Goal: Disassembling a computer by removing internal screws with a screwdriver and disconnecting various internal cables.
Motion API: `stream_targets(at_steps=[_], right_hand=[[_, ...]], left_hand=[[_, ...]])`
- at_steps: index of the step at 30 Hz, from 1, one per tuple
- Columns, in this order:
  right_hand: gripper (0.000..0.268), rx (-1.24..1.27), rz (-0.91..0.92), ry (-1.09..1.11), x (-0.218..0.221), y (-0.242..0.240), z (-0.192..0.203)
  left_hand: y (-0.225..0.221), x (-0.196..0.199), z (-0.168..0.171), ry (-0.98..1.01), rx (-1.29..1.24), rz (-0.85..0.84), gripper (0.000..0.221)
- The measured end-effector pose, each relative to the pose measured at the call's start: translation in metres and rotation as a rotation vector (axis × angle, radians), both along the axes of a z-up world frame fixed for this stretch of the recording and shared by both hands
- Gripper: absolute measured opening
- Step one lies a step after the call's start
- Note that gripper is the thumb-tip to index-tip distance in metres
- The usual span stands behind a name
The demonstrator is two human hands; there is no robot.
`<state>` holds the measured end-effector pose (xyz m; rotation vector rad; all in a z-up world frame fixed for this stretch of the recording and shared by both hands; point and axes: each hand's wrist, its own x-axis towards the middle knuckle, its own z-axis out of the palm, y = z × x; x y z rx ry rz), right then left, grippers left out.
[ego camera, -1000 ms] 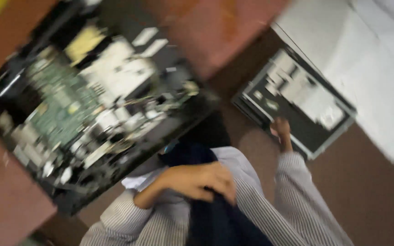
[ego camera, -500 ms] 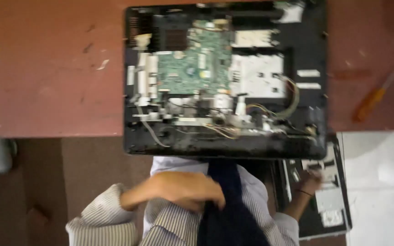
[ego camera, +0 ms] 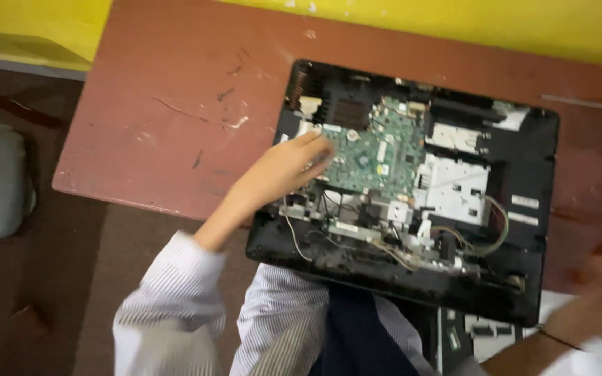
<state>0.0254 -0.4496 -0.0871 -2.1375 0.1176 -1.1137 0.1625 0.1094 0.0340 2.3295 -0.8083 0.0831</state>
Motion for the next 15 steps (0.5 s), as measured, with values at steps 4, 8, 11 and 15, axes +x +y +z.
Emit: stream_targets(at_steps=[4,8,11,15], right_hand=[[0.009,-0.380,0.155,0.275,0.027,0.139,0.073],[0.025,-0.181,0.183,0.547,0.031,0.158,0.078],[0.028,-0.207,0.153,0.616,0.032,0.154,0.079],[0.027,-0.191,0.197,0.602,0.030,0.152,0.082]], left_hand=[[-0.036,0.079,-0.089,-0.392,0.156,-0.013,0.030],[-0.047,0.100,-0.113,-0.446,0.309,-0.045,0.023],[-0.046,0.112,-0.117,-0.423,0.359,-0.082,0.010],[-0.052,0.126,-0.132,-0.444,0.408,-0.160,0.010]])
